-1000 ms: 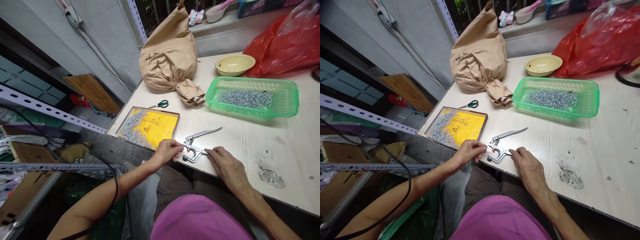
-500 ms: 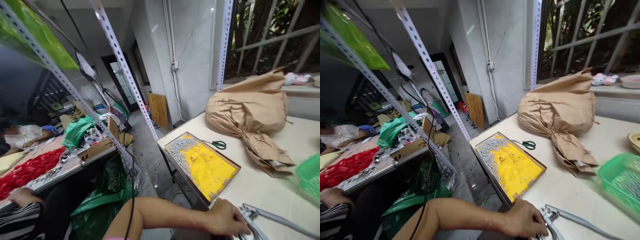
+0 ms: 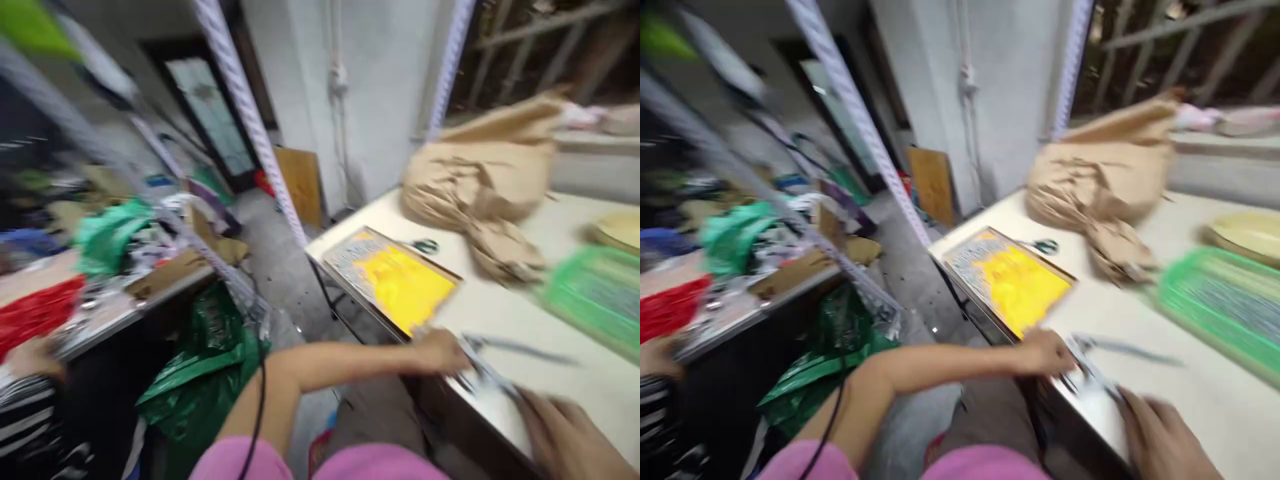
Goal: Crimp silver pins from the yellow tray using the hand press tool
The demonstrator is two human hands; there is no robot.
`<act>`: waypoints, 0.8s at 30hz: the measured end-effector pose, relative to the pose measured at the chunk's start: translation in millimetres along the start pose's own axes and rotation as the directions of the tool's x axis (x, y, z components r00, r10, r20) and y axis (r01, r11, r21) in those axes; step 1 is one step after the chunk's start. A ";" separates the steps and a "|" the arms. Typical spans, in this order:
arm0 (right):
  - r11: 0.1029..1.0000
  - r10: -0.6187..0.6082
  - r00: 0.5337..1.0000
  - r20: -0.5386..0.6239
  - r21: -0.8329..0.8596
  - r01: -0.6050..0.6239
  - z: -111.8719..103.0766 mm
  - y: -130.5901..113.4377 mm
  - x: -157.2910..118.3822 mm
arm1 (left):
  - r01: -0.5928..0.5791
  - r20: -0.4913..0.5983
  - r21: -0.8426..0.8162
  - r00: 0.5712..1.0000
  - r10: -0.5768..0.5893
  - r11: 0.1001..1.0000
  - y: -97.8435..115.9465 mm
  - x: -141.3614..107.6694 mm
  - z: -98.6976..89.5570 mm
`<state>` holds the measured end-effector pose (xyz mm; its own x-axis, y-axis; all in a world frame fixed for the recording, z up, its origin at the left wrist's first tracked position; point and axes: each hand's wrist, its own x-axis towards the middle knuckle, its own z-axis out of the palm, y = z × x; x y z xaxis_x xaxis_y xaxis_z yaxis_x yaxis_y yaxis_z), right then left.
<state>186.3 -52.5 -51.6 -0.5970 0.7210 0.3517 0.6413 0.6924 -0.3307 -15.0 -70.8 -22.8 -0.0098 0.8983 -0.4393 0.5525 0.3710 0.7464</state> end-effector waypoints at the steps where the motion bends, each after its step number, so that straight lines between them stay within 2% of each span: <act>1: 0.997 0.061 0.998 0.029 -0.044 -0.060 -1.0 0.7 -5.6 | 0.014 -0.025 -0.018 1.000 -0.014 1.000 3.3 -3.1 -3.3; 2: 0.990 0.111 0.992 0.061 -0.097 -0.105 -1.8 1.8 -9.2 | 0.036 0.016 -0.070 0.999 -0.035 0.997 5.2 -2.9 -6.5; 4: 0.972 0.183 0.976 0.117 -0.168 -0.162 -2.3 5.2 -8.9 | 0.096 0.032 -0.184 0.995 -0.092 0.978 7.1 4.9 -11.8; 6: 0.960 0.215 0.968 0.132 -0.210 -0.185 -3.1 8.4 -2.1 | 0.139 0.061 -0.209 0.990 -0.129 0.968 10.3 14.7 -15.2; 9: 0.950 0.256 0.958 0.131 -0.219 -0.224 -7.0 7.9 7.0 | 0.187 0.076 -0.163 0.981 -0.176 0.969 19.9 19.6 -17.6; 14: 0.947 0.289 0.950 0.123 -0.182 -0.264 -11.6 3.7 7.1 | 0.273 0.064 -0.132 0.962 -0.266 0.953 33.7 18.0 -17.7; 18: 0.945 0.303 0.945 0.124 -0.164 -0.282 -11.5 6.6 7.2 | 0.331 0.057 -0.137 0.944 -0.326 0.934 32.5 22.5 -20.8; 24: 0.950 0.286 0.953 0.100 -0.161 -0.268 -11.1 10.6 8.6 | 0.366 0.117 -0.106 0.928 -0.354 0.925 30.2 28.4 -25.8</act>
<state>193.3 -39.3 -42.4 -0.4339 0.8879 0.1526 0.8468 0.4598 -0.2673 -20.0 -28.0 0.2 -0.1066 0.6747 -0.7303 0.4185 0.6967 0.5826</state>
